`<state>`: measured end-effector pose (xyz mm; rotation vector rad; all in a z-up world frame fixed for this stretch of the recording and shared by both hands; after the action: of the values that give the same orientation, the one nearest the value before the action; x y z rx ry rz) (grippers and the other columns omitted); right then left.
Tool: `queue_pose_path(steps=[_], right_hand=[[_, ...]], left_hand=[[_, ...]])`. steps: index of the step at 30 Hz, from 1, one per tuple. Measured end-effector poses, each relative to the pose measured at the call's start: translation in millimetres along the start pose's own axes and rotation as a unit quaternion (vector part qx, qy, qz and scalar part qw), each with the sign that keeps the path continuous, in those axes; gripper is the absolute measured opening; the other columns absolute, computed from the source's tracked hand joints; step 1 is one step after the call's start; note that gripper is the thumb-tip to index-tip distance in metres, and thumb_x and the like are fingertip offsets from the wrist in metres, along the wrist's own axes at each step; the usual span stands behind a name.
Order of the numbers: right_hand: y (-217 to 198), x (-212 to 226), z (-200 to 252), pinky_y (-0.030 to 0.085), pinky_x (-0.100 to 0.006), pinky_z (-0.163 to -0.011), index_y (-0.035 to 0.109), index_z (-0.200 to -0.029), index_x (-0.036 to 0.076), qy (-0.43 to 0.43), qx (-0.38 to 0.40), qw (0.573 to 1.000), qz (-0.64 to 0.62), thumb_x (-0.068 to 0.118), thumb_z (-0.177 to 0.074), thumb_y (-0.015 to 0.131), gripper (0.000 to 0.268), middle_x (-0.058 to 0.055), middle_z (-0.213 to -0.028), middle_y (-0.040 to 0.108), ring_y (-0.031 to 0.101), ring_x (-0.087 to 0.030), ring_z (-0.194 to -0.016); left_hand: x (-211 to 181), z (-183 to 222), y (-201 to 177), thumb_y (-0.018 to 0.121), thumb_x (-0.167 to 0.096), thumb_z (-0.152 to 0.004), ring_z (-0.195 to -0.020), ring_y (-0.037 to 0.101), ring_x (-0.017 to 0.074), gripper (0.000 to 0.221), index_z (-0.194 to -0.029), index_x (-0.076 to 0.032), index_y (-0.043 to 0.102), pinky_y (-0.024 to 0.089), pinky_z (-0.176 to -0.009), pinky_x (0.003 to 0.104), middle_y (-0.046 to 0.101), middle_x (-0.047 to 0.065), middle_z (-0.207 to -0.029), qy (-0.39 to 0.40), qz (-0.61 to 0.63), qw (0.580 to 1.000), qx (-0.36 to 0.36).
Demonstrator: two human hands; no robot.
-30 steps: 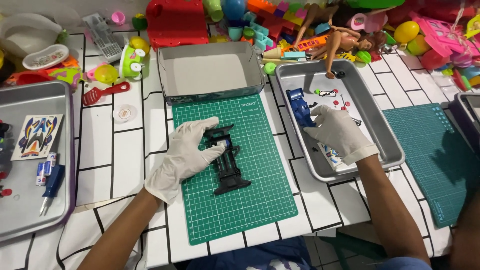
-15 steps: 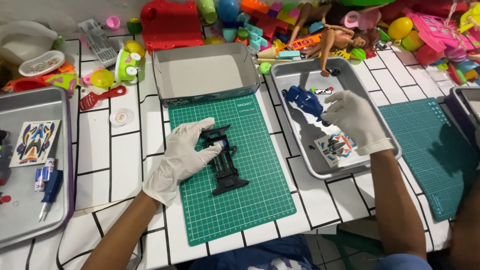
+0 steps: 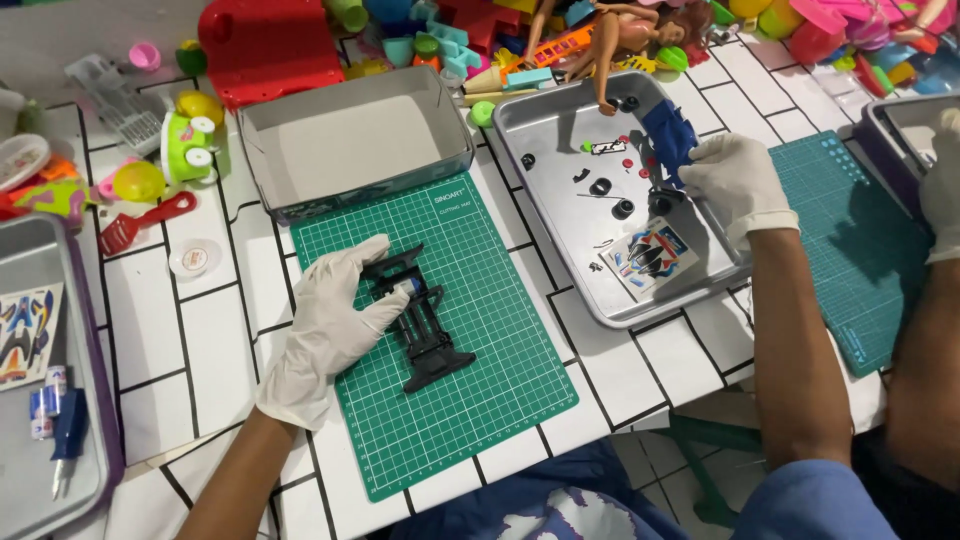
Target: Assembling a toy car chassis by inserting batteries and attaching a plastic motor cover on a cutting mat.
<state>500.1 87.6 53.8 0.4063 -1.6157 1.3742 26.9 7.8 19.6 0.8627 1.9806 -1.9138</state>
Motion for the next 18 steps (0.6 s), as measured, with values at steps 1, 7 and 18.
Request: queue_pose_path(steps=[1,7,18], right_hand=[[0.8,-2.8,-2.6,0.055,-0.024,-0.060,0.066,-0.097,0.009,0.022,0.017,1.000,0.002,0.005,-0.082,0.071,0.017,-0.005,-0.077,0.066,0.065,-0.012,-0.064],[10.4,-40.1,-33.9,0.059,-0.038,-0.077,0.075,-0.111,0.010,-0.032,-0.038,0.984,0.170,0.019,-0.078,0.082,0.035,-0.018,-0.097,0.075,0.074,-0.032,-0.087],[42.6,-14.3,-33.0,0.058,-0.053,-0.088,0.070,-0.133,0.006,-0.087,-0.012,0.924,0.373,0.035,-0.091,0.078,0.052,-0.026,-0.112,0.072,0.071,-0.045,-0.105]], left_hand=[[-2.1,0.0,-1.6,0.055,-0.064,-0.085,-0.129,0.054,0.0274,0.074,-0.143,-0.019,0.058,0.037,-0.109,0.047,0.065,0.002,-0.137,-0.011,0.007,1.000,0.005],[19.3,2.6,15.0,0.082,-0.046,-0.079,-0.123,0.062,0.0205,0.058,-0.129,-0.020,0.068,0.044,-0.111,0.039,0.069,0.001,-0.129,0.052,0.047,0.993,-0.090],[12.3,3.4,10.5,0.081,-0.043,-0.078,-0.123,0.062,0.0196,0.057,-0.129,-0.020,0.068,0.045,-0.111,0.038,0.070,0.001,-0.128,0.028,0.039,0.996,-0.077]])
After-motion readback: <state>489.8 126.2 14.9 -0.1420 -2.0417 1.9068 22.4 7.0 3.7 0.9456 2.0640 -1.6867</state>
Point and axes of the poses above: each hand's wrist, its own z-axis away from the middle knuckle, its own y-axis out of the palm, x = y × z, the point moved 2 cm from there along -z, towards the middle knuckle
